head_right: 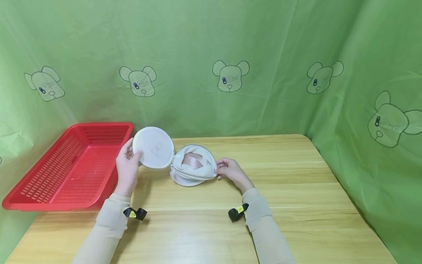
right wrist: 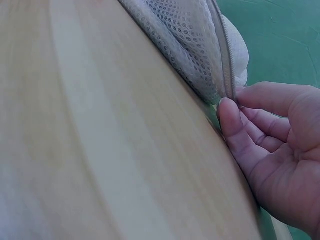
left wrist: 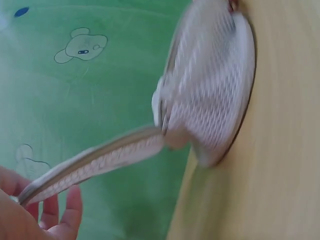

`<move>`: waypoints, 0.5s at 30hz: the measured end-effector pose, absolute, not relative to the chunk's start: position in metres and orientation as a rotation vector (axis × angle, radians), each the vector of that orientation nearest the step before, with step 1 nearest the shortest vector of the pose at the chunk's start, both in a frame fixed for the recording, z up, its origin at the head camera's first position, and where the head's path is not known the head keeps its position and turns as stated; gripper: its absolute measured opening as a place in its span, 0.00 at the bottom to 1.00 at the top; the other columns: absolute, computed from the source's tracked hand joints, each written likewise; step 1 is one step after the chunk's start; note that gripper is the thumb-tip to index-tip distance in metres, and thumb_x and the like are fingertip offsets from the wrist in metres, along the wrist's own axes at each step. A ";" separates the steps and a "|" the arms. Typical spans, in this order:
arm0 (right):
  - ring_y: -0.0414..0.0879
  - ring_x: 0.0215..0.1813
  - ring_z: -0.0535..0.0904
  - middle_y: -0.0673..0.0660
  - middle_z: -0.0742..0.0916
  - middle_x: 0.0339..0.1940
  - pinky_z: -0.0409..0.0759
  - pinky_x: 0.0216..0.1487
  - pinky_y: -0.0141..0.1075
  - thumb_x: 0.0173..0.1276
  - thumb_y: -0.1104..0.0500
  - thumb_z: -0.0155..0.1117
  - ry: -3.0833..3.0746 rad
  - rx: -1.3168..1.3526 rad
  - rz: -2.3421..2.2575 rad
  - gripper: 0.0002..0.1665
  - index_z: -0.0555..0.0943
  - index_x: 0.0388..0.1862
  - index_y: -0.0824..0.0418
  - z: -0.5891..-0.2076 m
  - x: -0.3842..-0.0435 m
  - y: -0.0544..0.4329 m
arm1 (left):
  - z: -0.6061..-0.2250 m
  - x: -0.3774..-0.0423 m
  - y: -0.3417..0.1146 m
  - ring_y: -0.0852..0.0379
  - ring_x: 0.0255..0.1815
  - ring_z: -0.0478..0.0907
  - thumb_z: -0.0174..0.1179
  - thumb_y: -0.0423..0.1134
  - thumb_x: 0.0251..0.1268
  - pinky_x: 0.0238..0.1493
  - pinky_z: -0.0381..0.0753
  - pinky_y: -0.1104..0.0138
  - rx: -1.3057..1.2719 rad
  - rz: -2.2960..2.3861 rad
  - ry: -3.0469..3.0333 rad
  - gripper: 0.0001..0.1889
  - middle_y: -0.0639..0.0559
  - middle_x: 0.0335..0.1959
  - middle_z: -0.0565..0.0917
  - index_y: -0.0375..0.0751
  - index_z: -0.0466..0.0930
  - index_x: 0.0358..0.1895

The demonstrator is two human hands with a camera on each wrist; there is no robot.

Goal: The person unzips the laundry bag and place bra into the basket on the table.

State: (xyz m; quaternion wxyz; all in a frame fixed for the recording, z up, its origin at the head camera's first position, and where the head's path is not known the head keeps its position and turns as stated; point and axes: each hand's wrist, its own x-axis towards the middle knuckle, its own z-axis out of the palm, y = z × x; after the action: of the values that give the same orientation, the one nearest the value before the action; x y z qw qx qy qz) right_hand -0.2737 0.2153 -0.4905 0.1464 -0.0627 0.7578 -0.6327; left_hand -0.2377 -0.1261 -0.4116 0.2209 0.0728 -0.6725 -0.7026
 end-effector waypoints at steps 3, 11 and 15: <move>0.42 0.34 0.80 0.56 0.82 0.41 0.84 0.36 0.31 0.60 0.71 0.64 2.188 -0.174 -1.822 0.26 0.70 0.56 0.77 -0.491 -0.274 0.215 | -0.417 -0.241 -0.125 0.58 0.55 0.73 0.49 0.24 0.67 0.46 0.80 0.76 0.282 -2.124 -1.718 0.29 0.45 0.58 0.72 0.41 0.64 0.71; 0.42 0.34 0.80 0.56 0.82 0.40 0.84 0.36 0.31 0.59 0.70 0.64 2.183 -0.175 -1.830 0.27 0.70 0.57 0.76 -0.489 -0.272 0.214 | -0.429 -0.247 -0.123 0.54 0.75 0.59 0.38 0.22 0.69 0.74 0.62 0.65 0.386 -2.283 -1.546 0.30 0.45 0.75 0.61 0.38 0.53 0.74; 0.42 0.34 0.80 0.56 0.81 0.41 0.84 0.36 0.31 0.60 0.71 0.64 2.176 -0.184 -1.833 0.26 0.70 0.56 0.77 -0.489 -0.273 0.214 | -0.435 -0.250 -0.125 0.54 0.76 0.59 0.38 0.21 0.67 0.74 0.63 0.66 0.447 -2.299 -1.525 0.30 0.44 0.75 0.61 0.37 0.53 0.74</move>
State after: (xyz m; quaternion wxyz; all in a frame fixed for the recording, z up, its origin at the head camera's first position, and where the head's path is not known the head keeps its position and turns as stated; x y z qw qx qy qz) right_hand -0.2727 0.2136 -0.4893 0.1447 -0.0638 0.7551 -0.6362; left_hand -0.2500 -0.1250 -0.4351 0.1726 0.1577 -0.5374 -0.8103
